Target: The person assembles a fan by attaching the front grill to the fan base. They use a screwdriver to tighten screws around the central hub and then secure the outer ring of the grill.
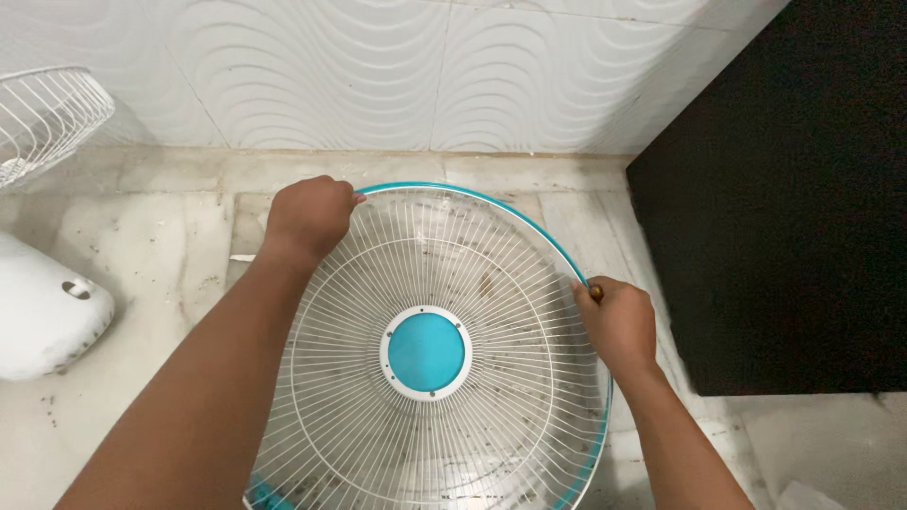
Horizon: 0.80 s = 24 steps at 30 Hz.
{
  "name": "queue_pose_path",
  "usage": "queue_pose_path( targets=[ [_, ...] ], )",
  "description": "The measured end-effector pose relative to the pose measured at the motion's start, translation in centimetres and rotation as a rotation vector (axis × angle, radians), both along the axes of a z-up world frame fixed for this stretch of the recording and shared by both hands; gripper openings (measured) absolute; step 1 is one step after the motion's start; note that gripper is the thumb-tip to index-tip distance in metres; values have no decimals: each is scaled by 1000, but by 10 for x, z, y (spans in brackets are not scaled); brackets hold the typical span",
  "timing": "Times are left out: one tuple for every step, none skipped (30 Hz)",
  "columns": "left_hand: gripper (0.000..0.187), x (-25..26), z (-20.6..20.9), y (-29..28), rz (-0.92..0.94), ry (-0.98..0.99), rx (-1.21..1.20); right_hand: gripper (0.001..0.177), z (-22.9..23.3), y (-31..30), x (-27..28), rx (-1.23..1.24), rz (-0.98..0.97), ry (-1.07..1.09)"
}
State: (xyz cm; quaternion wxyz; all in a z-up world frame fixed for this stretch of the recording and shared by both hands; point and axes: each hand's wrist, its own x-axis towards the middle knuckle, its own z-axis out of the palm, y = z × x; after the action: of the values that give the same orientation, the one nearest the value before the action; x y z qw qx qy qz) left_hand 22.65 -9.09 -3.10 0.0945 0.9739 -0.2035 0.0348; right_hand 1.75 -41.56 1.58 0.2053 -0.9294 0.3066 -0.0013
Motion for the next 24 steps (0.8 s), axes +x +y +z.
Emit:
queue_pose_path(
  targets=[
    [40, -1, -2, 2, -2, -16, -2, 35, 0, -1, 1, 25, -4, -18],
    [39, -5, -4, 5, -4, -27, -2, 33, 0, -3, 1, 51, -8, -32],
    [39, -8, -7, 11, 25, -24, -8, 31, -1, -5, 0, 78, -12, -47],
    [40, -10, -9, 16, 51, -22, -16, 29, -2, -8, -1, 69, 14, -56],
    [40, -13, -11, 21, 77, -21, -24, 28, -5, -12, -2, 59, 40, -66],
    [40, -16, -12, 28, 120, -15, -37, 28, -8, -17, -3, 50, 66, -77],
    [41, -21, -13, 35, 163, -10, -50, 29, -11, -22, -5, 71, 64, -83],
    [41, -27, -15, 42, 206, -5, -61, 31, -14, -26, -7, 94, 62, -90],
    [41, -35, -17, 46, 239, -6, -47, 32, -17, -29, -11, 118, 61, -96],
    [41, -43, -18, 53, 272, -13, -30, 31, -20, -31, -15, 152, 53, -94],
    [41, -50, -16, 59, 305, -21, -13, 30, -22, -32, -21, 186, 45, -92],
    [41, -55, -15, 64, 332, -11, -16, 29, -23, -33, -26, 217, 39, -90],
    [41, -60, -13, 68, 359, -1, -19, 29, -26, -31, -31, 293, 6, -129],
    [41, -65, -12, 71, 389, 10, -28, 28, -27, -30, -33, 363, -24, -167],
    [40, -72, -12, 72, 399, 2, -30, 28, -26, -28, -36, 434, -53, -205],
    [40, -78, -11, 74, 408, -11, -30, 28, -24, -25, -38, 388, -56, -185],
    [39, -83, -9, 76, 417, -24, -30, 27, -21, -23, -40, 342, -58, -165],
    [40, -89, -8, 78, 416, -11, -29, 27, -20, -19, -43, 298, -62, -141],
    [40, -95, -7, 76, 415, 3, -29, 28, -18, -16, -43, 202, -57, -138],
    [41, -101, -6, 77, 413, 21, -29, 29, -16, -14, -42, 106, -53, -132],
    [40, -105, -3, 79, 419, 46, -39, 31, -14, -13, -42, 9, -49, -126],
    [40, -107, 0, 79, 422, 69, -53, 33, -13, -12, -43, 25, -58, -127],
    [40, -109, 3, 78, 425, 93, -68, 35, -13, -11, -42, 41, -67, -129],
    [41, -110, 7, 77, 427, 100, -67, 37, -12, -10, -40, 58, -74, -132]
  ],
)
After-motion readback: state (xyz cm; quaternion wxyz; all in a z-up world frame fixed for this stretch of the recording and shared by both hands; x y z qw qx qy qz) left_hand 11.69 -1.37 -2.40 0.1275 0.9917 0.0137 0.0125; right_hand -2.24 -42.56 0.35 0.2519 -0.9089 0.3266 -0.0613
